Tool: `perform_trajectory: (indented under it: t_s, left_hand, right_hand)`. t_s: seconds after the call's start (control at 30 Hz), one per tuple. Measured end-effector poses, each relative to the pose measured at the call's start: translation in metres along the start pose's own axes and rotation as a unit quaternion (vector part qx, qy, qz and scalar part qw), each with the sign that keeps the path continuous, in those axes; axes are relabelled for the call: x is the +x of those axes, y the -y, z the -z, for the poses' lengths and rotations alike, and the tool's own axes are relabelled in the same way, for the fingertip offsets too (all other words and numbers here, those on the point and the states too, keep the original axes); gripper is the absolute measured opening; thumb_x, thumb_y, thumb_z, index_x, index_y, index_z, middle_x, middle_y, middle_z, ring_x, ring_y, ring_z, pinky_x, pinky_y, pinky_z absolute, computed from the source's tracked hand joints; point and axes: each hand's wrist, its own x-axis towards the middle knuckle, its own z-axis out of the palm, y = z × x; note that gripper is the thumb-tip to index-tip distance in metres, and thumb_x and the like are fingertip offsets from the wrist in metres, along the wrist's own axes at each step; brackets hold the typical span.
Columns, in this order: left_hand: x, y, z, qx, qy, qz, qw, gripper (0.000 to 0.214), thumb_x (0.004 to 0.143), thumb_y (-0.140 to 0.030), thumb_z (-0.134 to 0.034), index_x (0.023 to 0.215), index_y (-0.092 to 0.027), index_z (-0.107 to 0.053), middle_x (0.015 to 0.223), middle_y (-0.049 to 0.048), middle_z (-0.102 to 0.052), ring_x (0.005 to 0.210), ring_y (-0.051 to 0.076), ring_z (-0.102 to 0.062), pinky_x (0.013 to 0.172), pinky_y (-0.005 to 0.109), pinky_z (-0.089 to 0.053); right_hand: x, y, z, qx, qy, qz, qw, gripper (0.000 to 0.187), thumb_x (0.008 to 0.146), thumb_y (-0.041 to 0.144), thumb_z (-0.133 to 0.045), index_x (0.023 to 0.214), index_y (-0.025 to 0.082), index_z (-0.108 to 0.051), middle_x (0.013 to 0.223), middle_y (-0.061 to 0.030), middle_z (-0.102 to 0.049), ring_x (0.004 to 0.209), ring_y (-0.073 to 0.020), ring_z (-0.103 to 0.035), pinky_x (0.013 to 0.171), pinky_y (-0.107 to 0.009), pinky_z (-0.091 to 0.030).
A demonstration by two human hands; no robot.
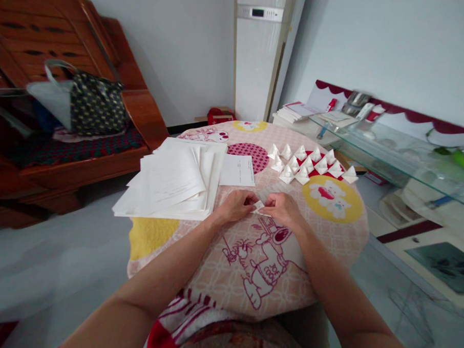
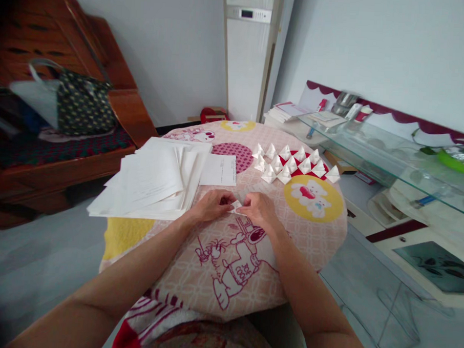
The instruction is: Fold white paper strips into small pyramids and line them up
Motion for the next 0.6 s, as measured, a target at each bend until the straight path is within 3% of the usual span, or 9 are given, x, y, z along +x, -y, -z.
perform_trajectory:
  t_s: [0.07,0.2,0.27,0.43,0.6]
  left_hand:
    - [-0.001,0.000,0.001,-0.057,0.000,0.003,0.998,0.008,0.078,-0.017,-0.064,0.081,-0.014,-0.070,0.066,-0.0033,-0.058,0.061,0.009,-0.049,0.060,0.023,-0.035]
    - [-0.003,-0.004,0.001,-0.167,-0.001,-0.009,0.986,0.015,0.081,-0.028,-0.066,0.085,-0.014,-0.070,0.070,-0.0018,-0.061,0.063,0.010,-0.050,0.060,0.022,-0.036]
    - [-0.004,-0.007,0.002,-0.166,-0.011,-0.008,0.986,0.021,0.084,-0.035,-0.065,0.084,-0.014,-0.070,0.069,-0.0012,-0.061,0.063,0.011,-0.050,0.059,0.022,-0.035]
    - [-0.008,-0.014,0.007,-0.092,-0.033,0.003,0.995,0.045,0.089,-0.051,-0.059,0.062,-0.015,-0.060,0.055,-0.0032,-0.049,0.055,0.009,-0.039,0.054,0.023,-0.026]
    - [-0.010,-0.016,0.009,-0.133,-0.048,-0.008,0.990,0.049,0.088,-0.056,-0.059,0.062,-0.015,-0.062,0.056,-0.0024,-0.051,0.054,0.009,-0.040,0.054,0.023,-0.028]
  right_hand:
    - [0.002,-0.010,0.000,0.072,-0.011,0.021,0.997,0.014,0.072,0.029,-0.081,0.074,0.018,-0.072,0.069,-0.0009,-0.070,0.063,-0.0144,-0.059,0.058,-0.026,-0.038]
    - [0.004,-0.019,-0.004,0.244,0.067,0.055,0.966,0.023,0.076,0.037,-0.073,0.064,0.018,-0.067,0.058,0.0002,-0.065,0.053,-0.0121,-0.056,0.051,-0.023,-0.038]
    - [0.003,-0.017,-0.007,0.312,0.075,0.027,0.947,0.028,0.074,0.040,-0.073,0.060,0.018,-0.065,0.054,-0.0008,-0.064,0.049,-0.0117,-0.055,0.048,-0.023,-0.040]
    - [0.000,-0.005,-0.008,0.430,0.029,-0.026,0.902,0.031,0.067,0.044,-0.078,0.058,0.017,-0.065,0.052,-0.0018,-0.063,0.044,-0.0098,-0.053,0.044,-0.021,-0.041]
    - [-0.002,0.000,-0.009,0.481,0.029,-0.029,0.876,0.030,0.067,0.043,-0.078,0.057,0.018,-0.065,0.050,-0.0014,-0.062,0.040,-0.0089,-0.050,0.039,-0.020,-0.037]
